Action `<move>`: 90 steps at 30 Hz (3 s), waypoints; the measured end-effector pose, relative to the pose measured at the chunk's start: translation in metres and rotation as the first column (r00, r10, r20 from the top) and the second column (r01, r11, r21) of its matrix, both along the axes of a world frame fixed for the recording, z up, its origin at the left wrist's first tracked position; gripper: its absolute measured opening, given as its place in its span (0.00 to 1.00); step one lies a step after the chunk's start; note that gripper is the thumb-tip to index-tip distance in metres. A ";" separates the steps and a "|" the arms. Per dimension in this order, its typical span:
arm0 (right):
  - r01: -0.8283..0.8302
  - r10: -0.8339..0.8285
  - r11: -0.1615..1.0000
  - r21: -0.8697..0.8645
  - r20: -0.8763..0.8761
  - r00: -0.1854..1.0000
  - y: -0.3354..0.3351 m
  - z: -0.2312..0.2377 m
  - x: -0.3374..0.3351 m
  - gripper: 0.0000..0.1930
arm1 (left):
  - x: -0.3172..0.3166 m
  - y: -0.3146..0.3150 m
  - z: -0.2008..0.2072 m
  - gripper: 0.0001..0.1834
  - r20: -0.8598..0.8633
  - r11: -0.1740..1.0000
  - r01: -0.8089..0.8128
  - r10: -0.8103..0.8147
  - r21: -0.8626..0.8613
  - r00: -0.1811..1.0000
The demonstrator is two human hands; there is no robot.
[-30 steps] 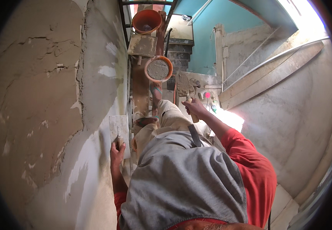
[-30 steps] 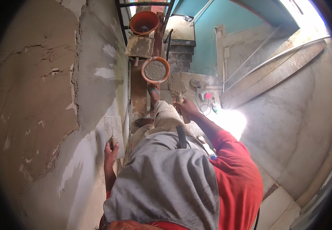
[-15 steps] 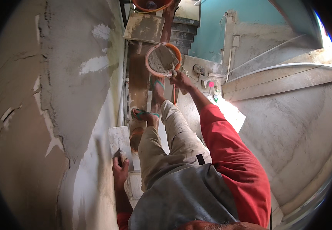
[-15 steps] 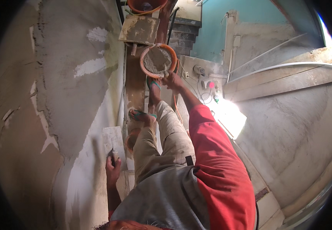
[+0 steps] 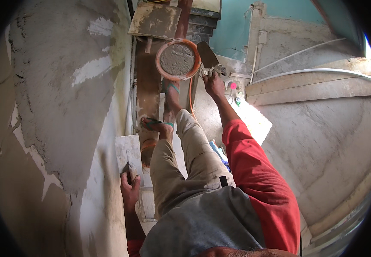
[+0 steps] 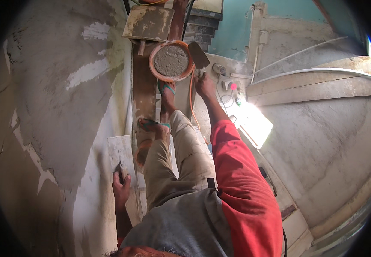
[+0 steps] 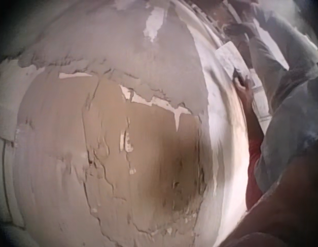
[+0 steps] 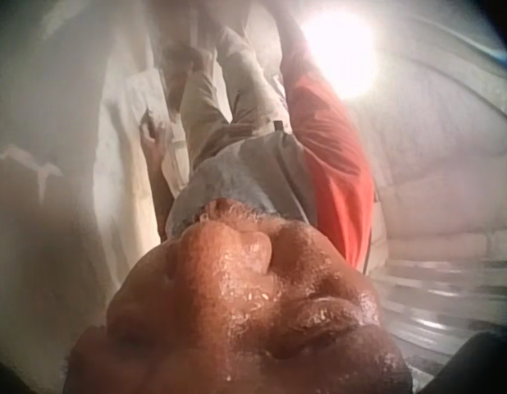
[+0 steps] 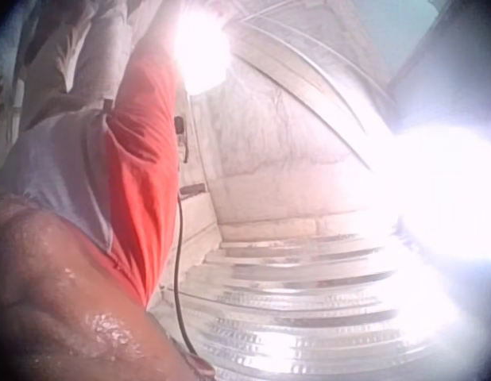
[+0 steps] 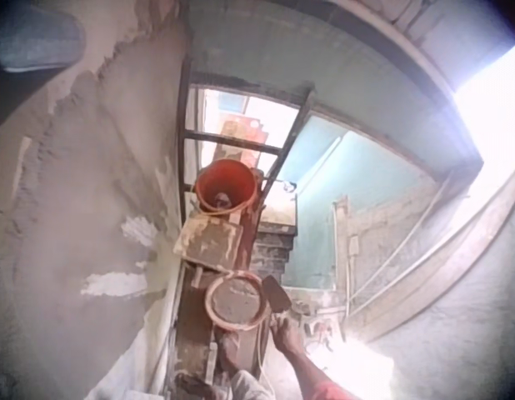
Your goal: The person scoops wet cement from a bucket with a trowel and applies it to the wall, smoothing the surface repeatedly. The person works on a vertical wall surface, transferring material from a bucket to a hawk and then to the wall.
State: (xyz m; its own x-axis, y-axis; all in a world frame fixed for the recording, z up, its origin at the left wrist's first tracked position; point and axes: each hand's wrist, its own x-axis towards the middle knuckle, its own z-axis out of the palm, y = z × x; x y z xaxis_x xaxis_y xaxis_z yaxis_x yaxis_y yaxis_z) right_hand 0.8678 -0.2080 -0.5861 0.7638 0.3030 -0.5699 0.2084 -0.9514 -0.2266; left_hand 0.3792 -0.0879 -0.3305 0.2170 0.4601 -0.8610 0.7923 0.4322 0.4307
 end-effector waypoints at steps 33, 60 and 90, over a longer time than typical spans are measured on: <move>-0.161 0.161 0.987 0.003 0.010 0.987 -0.005 -0.054 -0.017 0.18 | 0.033 -0.008 -0.025 0.26 -0.010 0.992 -0.091 0.090 -0.086 0.996; 0.303 0.210 0.842 0.447 -0.788 0.578 0.051 0.043 -0.129 0.30 | 0.254 0.045 -0.205 0.33 0.108 1.000 -0.018 0.016 0.018 0.994; 0.897 -0.553 0.376 0.232 -0.721 0.418 0.034 0.035 -0.073 0.18 | 0.304 0.210 -0.411 0.25 0.042 0.763 0.415 -0.498 0.496 0.866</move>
